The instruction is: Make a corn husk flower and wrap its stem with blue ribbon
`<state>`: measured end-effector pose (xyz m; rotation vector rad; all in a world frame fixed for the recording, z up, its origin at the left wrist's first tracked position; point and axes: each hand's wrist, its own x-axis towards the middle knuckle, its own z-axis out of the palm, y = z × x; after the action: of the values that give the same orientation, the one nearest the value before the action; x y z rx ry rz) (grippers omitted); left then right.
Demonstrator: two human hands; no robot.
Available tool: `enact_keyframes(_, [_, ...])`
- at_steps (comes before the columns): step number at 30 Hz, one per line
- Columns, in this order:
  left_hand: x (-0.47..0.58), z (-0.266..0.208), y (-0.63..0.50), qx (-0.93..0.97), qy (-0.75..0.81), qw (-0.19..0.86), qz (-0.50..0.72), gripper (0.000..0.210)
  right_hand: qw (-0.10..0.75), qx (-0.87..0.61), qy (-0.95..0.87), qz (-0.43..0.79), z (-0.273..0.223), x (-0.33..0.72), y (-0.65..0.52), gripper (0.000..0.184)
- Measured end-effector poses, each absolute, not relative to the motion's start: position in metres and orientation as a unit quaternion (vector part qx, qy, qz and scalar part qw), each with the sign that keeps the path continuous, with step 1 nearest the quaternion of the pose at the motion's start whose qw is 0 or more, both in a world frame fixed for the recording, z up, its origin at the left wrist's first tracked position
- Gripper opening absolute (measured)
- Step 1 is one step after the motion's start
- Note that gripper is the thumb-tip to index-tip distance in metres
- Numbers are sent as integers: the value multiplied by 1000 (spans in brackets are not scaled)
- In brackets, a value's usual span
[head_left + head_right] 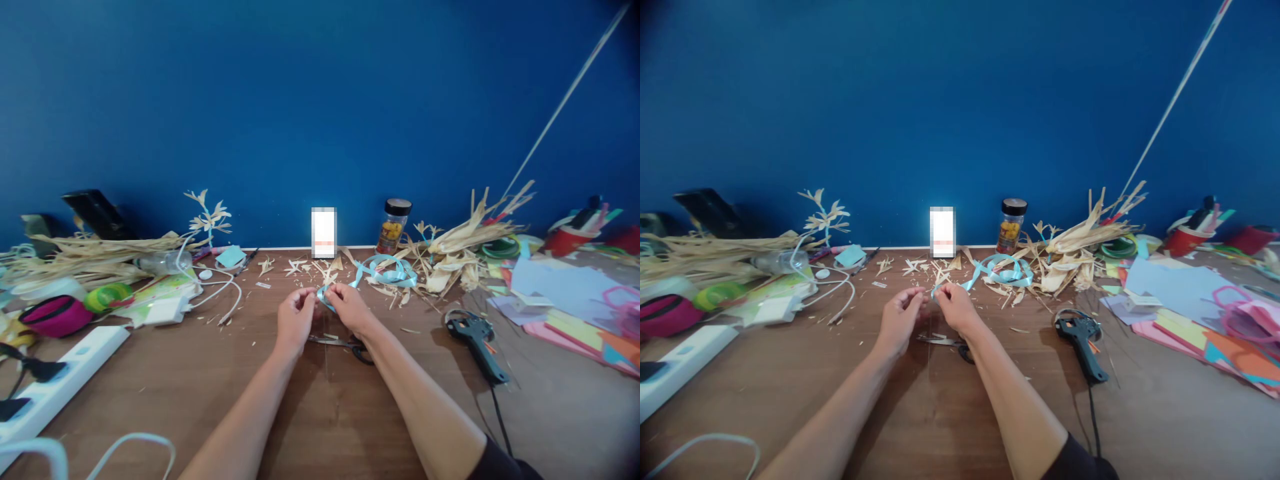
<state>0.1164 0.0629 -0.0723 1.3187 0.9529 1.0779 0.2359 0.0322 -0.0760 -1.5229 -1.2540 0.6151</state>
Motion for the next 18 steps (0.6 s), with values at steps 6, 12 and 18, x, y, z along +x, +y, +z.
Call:
enact_keyframes(6, [114,-69,66,448,404,701,381,25,522,-602,-539,274,-74,237,32,18])
enact_keyframes(12, [113,-67,67,467,406,695,366,26,519,-586,-562,268,-74,236,30,16])
enact_keyframes(18, [112,-69,66,470,407,701,351,26,526,-578,-562,271,-72,236,30,15])
